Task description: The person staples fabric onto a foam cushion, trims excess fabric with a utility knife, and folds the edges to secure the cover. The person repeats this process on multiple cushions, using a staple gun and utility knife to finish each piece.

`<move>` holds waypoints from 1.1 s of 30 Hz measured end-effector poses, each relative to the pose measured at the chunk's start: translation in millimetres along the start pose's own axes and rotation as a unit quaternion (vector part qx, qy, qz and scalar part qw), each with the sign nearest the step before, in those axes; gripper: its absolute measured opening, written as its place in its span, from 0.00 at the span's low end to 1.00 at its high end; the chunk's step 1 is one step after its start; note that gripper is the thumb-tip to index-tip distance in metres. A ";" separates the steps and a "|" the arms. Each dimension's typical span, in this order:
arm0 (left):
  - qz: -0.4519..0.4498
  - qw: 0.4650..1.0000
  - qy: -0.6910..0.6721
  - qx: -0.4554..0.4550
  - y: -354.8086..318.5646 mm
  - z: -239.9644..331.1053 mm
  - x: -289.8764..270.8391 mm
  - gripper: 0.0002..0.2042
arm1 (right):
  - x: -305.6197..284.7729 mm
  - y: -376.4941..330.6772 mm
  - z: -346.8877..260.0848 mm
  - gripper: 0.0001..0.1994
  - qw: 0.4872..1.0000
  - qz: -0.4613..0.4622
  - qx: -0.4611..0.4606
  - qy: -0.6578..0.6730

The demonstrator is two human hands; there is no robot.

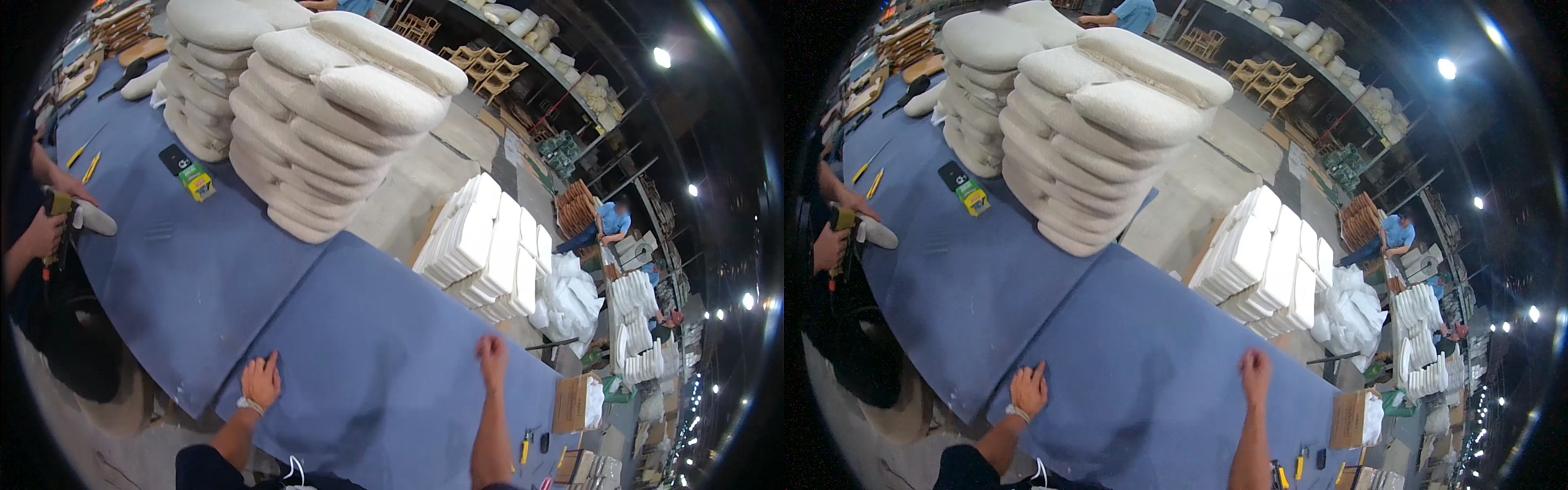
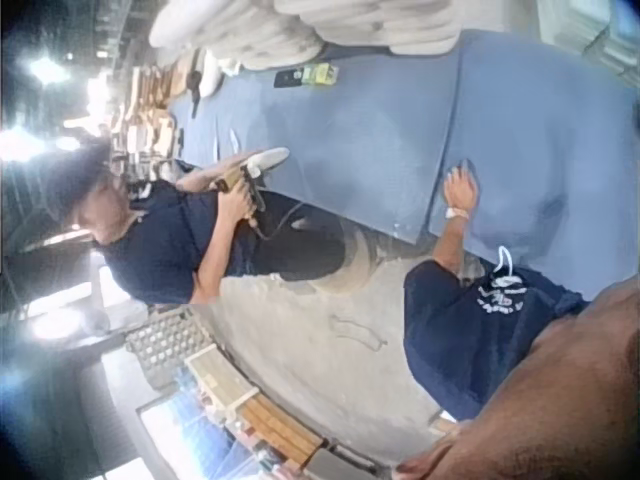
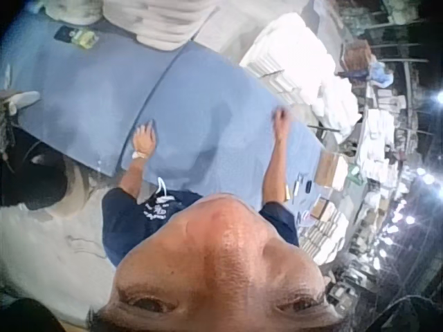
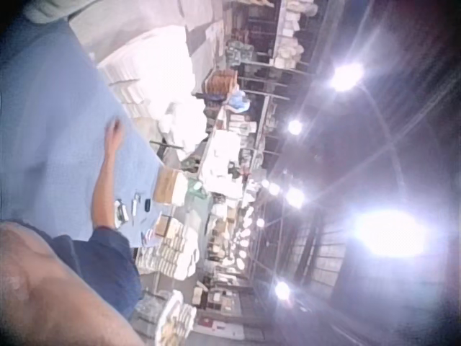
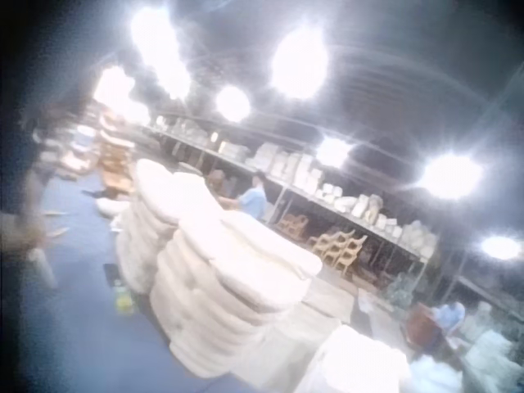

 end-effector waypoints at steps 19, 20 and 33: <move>-0.135 0.987 -0.019 -0.089 -1.7 -18.1 1.5 0.25 | 240.5 393.3 -455.0 0.35 0.739 0.104 -0.455 -0.485; -0.130 0.988 -0.016 -0.085 -0.7 -17.5 1.7 0.25 | 238.0 387.5 -460.4 0.35 0.741 0.097 -0.453 -0.486; -0.013 0.998 -0.029 -0.058 5.2 -11.7 -11.1 0.21 | -12.0 155.6 -506.9 0.30 0.790 -0.064 -0.510 -0.335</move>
Point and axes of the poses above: each hand's wrist, its own y-axis towards the middle knuckle, its own x-axis out of the palm, z = x × y, the point moved 9 cm from there along y, towards the middle knuckle, and after that the axes turned 3 degrees about -y, right-handed, at the moved point
